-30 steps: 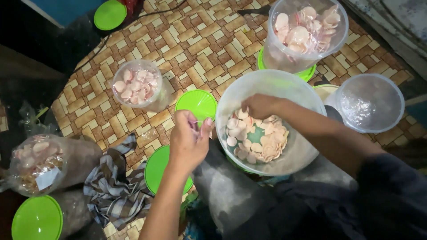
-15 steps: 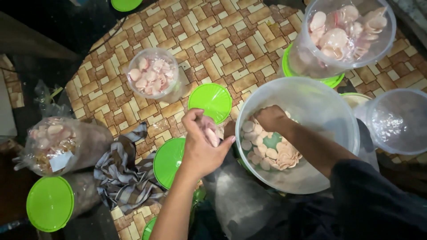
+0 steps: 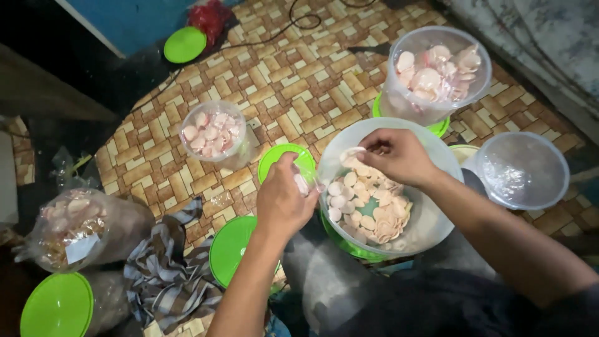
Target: A person sitting on the floor manually sorts small food items from plastic bags and piles into a large plastic bowl.
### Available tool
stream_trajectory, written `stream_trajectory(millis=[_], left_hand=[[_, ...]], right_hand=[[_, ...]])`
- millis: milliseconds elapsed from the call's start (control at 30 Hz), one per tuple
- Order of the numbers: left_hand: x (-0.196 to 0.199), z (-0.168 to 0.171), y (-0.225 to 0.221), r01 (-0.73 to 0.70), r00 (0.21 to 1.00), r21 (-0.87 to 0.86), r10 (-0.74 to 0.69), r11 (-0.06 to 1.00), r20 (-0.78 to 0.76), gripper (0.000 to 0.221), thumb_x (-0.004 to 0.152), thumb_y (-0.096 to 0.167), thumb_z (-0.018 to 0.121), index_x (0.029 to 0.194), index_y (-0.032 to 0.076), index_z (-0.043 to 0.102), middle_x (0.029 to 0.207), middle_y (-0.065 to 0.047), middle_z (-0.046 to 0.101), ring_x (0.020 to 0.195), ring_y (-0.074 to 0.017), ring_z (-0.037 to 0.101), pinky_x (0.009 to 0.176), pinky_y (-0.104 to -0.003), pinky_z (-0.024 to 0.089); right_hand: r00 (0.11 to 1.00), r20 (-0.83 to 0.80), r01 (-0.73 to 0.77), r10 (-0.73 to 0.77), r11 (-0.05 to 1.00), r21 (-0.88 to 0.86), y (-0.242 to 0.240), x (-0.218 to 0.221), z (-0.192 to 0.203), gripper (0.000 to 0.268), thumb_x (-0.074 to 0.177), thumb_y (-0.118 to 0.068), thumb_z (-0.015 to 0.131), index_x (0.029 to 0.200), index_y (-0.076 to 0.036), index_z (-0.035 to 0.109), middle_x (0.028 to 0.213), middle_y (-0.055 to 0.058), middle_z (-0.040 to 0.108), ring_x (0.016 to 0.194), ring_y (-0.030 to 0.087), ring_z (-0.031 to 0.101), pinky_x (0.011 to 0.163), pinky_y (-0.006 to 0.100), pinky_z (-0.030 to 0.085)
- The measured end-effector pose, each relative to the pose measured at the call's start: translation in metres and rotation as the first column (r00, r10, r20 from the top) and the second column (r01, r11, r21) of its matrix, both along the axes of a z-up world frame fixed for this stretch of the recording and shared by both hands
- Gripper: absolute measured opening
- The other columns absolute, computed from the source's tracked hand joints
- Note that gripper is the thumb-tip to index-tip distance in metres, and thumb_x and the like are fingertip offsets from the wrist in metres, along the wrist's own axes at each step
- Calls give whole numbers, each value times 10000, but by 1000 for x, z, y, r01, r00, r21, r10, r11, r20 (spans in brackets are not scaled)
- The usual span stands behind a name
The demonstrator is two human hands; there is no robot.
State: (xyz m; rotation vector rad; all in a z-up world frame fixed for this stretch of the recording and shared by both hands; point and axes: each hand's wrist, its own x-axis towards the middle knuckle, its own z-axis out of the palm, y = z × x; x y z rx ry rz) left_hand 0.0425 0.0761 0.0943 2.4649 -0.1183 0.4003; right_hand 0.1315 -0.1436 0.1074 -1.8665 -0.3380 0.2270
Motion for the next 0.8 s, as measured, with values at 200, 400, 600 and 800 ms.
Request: stream_trajectory(millis=[200, 400, 600, 800], left_hand=[[-13, 11, -11, 72, 994, 70, -77, 995, 73, 733, 674, 294, 752, 1237, 33, 364, 873, -147, 535, 819, -406, 577, 678, -503, 483], [-12, 5, -16, 143, 946, 187, -189, 972, 262, 663, 718, 289, 712, 1219, 11, 381, 831, -128, 499, 784, -350, 532, 628, -452, 485], [-12, 9, -22, 188, 872, 153, -237, 970, 429, 563, 751, 240, 675, 1175, -26, 417, 788, -148, 503, 713, -351, 519, 610, -419, 472], [-10, 2, -19, 177, 867, 177, -238, 968, 437, 641, 630, 136, 726, 1171, -33, 427, 820, -171, 511, 738, -360, 528, 614, -436, 469]], right_hand=[[998, 3, 57, -61, 954, 293, 11, -51, 31, 251, 652, 44, 742, 887, 40, 653, 670, 91, 620, 639, 107, 606, 605, 207, 518], [997, 21, 65, -69, 986, 154, 20, -56, 36, 232, 652, 12, 739, 874, 8, 669, 652, 92, 635, 610, 91, 587, 557, 194, 499], [987, 145, 77, -76, 997, 3, 27, -58, 32, 225, 643, -50, 771, 849, -27, 685, 634, 87, 662, 576, 124, 637, 545, 183, 510], [998, 64, 23, -27, 998, 51, 29, -59, 36, 236, 620, -27, 769, 831, -25, 664, 627, 82, 665, 574, 97, 607, 566, 191, 507]])
